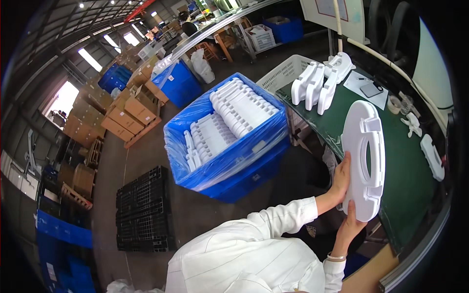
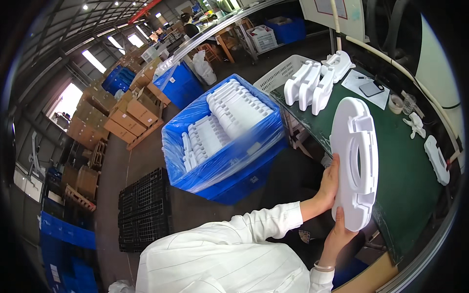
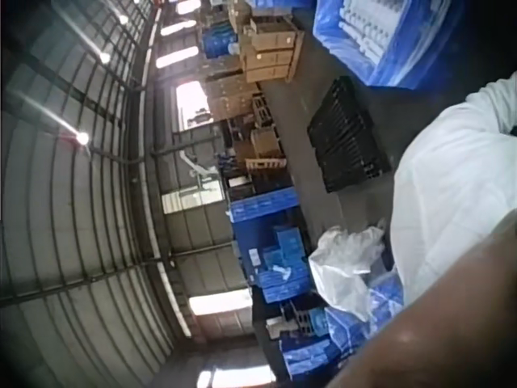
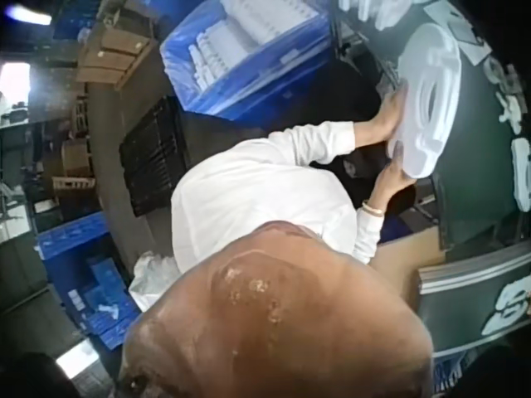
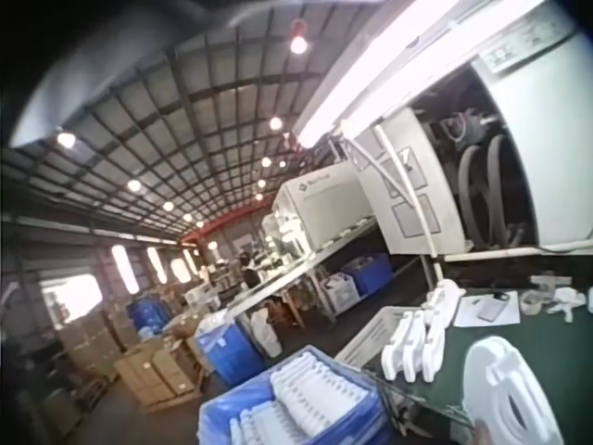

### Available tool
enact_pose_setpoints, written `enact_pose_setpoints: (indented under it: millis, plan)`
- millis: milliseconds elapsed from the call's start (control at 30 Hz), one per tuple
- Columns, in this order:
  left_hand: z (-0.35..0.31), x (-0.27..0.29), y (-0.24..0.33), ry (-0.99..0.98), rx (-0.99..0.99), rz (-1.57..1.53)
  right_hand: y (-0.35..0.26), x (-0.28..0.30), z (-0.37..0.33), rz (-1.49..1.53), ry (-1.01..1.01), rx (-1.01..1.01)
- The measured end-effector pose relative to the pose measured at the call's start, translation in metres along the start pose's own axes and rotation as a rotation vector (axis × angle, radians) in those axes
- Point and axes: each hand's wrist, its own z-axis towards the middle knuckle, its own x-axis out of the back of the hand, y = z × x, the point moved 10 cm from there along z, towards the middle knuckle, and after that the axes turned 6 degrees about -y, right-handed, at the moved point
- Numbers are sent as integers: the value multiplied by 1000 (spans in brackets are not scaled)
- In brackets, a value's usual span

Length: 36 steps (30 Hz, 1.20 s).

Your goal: Inspect white plastic components and stack them neatly on a workstation.

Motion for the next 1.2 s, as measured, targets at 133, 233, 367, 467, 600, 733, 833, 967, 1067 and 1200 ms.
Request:
enact_pose_setpoints:
  millis: [133, 233, 367, 467, 600, 733, 833, 967, 1067, 1200]
  plan:
    - [16, 3, -2, -66, 20, -33, -16, -3, -4, -247, -2, 64]
    - [43, 7, 24, -116, -82, -191, -31, -7, -15, -419, -16, 151]
    - [31, -6, 43, -205, -137, -167, -40, -20, -19, -473, -84, 203]
    - [33, -9, 49, -236, -110, -218, -46, -21, -21, -458, -64, 257]
    - [36, -17, 80, -372, -105, -402, -30, -18, -25, -461, -165, 178]
    - [45, -7, 81, -304, -174, -458, -41, -29, -27, -568, -202, 303]
    - [46, 8, 87, -140, -260, -197, -37, -28, -27, -610, -186, 248]
    - [37, -6, 118, -350, -362, -129, -40, -27, -28, -661, -210, 301]
    - [40, 4, 122, -276, -463, 11, -36, -27, -30, -636, -217, 317]
    - [50, 3, 95, -287, -183, -359, -32, -18, -32, -627, -186, 260]
